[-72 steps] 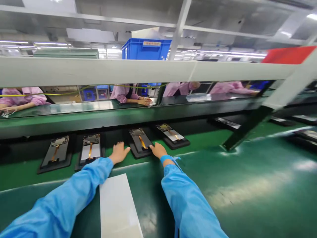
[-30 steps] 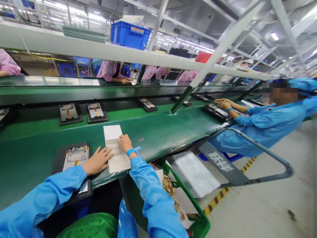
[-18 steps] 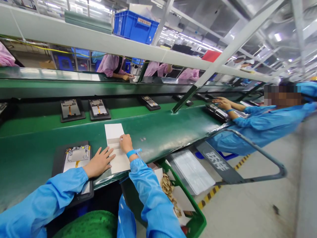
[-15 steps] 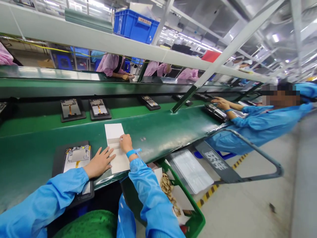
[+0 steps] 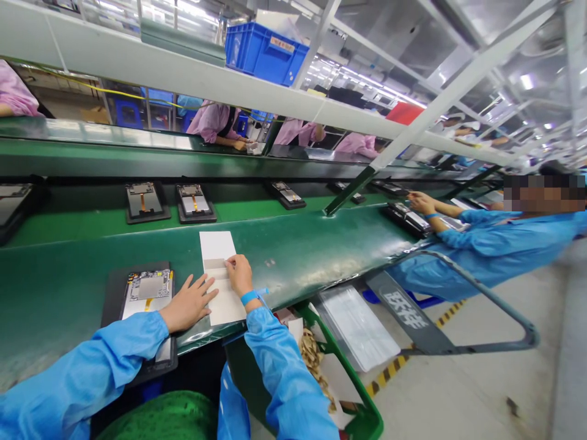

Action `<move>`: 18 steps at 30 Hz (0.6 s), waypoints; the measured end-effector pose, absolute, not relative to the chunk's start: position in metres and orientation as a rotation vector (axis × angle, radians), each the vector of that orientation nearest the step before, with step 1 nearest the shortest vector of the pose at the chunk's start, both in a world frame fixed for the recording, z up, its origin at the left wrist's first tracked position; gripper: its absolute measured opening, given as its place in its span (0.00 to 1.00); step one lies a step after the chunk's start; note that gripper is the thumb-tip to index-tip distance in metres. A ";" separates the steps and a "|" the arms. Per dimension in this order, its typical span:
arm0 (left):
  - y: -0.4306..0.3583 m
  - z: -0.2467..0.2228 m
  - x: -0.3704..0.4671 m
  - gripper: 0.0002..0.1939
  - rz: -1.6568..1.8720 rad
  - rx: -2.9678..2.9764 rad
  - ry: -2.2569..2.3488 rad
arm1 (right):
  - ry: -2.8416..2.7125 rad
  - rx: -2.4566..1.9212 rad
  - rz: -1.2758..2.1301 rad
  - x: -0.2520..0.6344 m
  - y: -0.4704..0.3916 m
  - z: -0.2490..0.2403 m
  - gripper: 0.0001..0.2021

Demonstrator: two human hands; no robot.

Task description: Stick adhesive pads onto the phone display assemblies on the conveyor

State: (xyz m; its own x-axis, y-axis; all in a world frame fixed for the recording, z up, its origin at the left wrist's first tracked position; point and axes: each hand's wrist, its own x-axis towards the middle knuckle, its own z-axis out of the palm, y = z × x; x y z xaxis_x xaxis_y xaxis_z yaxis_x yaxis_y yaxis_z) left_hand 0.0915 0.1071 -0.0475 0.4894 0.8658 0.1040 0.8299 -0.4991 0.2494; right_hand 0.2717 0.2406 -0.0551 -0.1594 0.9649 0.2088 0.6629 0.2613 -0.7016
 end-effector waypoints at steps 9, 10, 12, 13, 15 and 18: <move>0.079 -0.012 0.087 0.28 0.369 2.652 1.400 | -1.647 -1.150 1.019 0.230 0.179 0.000 0.14; 0.066 -0.003 0.082 0.27 0.416 2.677 1.353 | -1.626 -1.090 1.126 0.215 0.167 0.004 0.14; 0.034 0.012 0.065 0.25 0.509 2.661 1.313 | -1.589 -0.994 1.312 0.183 0.145 0.008 0.16; 0.018 0.017 0.055 0.23 0.543 2.627 1.331 | -1.589 -0.975 1.365 0.167 0.136 0.008 0.15; -0.010 0.019 0.030 0.18 0.587 2.530 1.449 | -1.641 -0.998 1.367 0.140 0.122 0.004 0.13; -0.036 0.004 -0.007 0.17 0.664 2.404 1.701 | -1.739 -1.073 1.299 0.113 0.112 -0.008 0.10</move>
